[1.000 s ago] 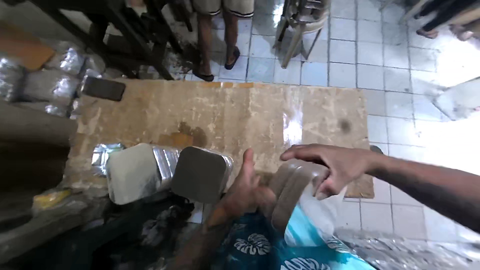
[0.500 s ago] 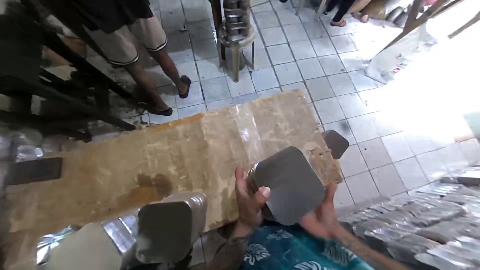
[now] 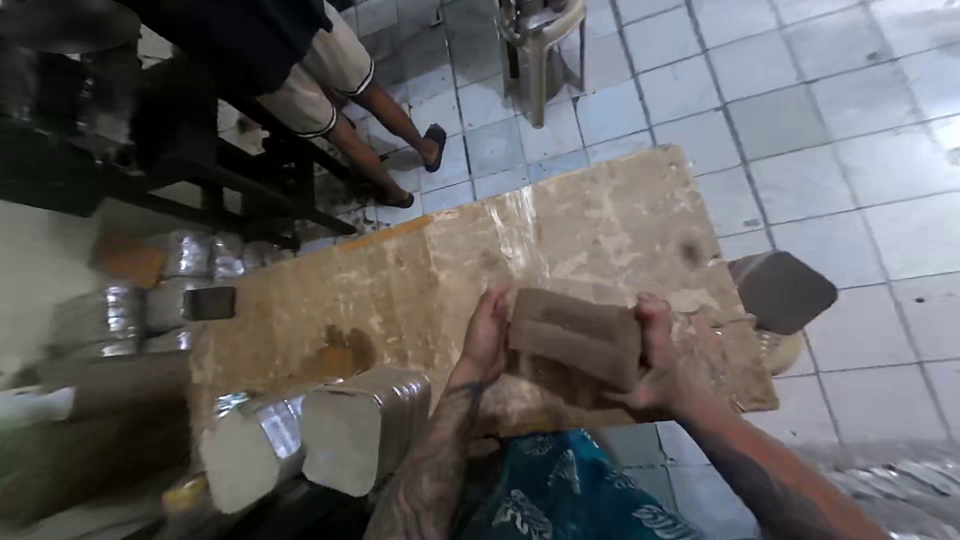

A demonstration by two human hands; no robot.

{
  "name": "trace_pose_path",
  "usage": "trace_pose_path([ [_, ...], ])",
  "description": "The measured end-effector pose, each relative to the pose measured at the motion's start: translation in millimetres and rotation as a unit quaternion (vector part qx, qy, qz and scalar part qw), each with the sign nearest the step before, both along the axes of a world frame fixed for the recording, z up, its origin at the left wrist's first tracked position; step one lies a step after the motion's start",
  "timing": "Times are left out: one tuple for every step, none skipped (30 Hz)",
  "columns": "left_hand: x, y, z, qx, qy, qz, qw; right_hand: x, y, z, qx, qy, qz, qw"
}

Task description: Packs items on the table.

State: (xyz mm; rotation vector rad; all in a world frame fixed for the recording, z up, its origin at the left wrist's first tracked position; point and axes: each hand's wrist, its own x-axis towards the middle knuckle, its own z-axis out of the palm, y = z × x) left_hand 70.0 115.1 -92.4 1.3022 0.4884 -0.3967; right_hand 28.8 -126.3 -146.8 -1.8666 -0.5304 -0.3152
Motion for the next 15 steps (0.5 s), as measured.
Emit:
trace_pose_path([
  [4, 0, -13, 0.012, 0.041, -0.042, 0.998, 0, 4, -22, -0.021, -0.036, 0.008, 0.999],
  [2, 1, -31, 0.016, 0.056, -0.064, 0.996, -1, 9, -45, -0.023, -0.060, 0.015, 0.998],
  [-2, 1, -46, 0.018, 0.053, -0.069, 0.996, -2, 11, -62, -0.022, -0.076, 0.011, 0.997],
  [-5, 0, -57, 0.018, 0.043, -0.063, 0.997, -2, 12, -72, -0.022, -0.083, 0.004, 0.996],
  [-7, 1, -63, 0.015, 0.033, -0.055, 0.998, 0, 12, -75, -0.020, -0.079, 0.005, 0.997],
  [-9, 1, -66, 0.013, 0.029, -0.047, 0.998, -2, 12, -77, -0.009, -0.063, 0.007, 0.998],
  [-15, 1, -67, 0.012, 0.033, -0.040, 0.999, -8, 13, -77, 0.010, -0.041, 0.006, 0.999],
  [-16, 1, -67, 0.008, 0.034, -0.037, 0.999, -9, 13, -78, 0.022, -0.021, 0.008, 0.999],
  [-12, -2, -66, 0.007, 0.033, -0.032, 0.999, -6, 13, -78, 0.024, -0.015, 0.008, 1.000],
  [-12, -4, -67, -0.002, 0.034, -0.026, 0.999, -6, 12, -78, 0.012, -0.021, 0.001, 1.000],
  [-17, -7, -69, -0.018, 0.041, -0.027, 0.999, -10, 9, -77, -0.014, -0.035, -0.014, 0.999],
  [-24, -11, -65, -0.029, 0.057, -0.029, 0.998, -17, 3, -75, -0.051, -0.057, -0.026, 0.997],
  [-32, -13, -51, -0.028, 0.081, -0.024, 0.996, -22, 0, -70, -0.089, -0.083, -0.026, 0.992],
  [-40, -8, -33, -0.029, 0.094, -0.018, 0.995, -24, 3, -56, -0.124, -0.109, -0.013, 0.986],
  [-50, 2, -9, -0.031, 0.095, -0.010, 0.995, -24, 9, -36, -0.143, -0.124, 0.004, 0.982],
])
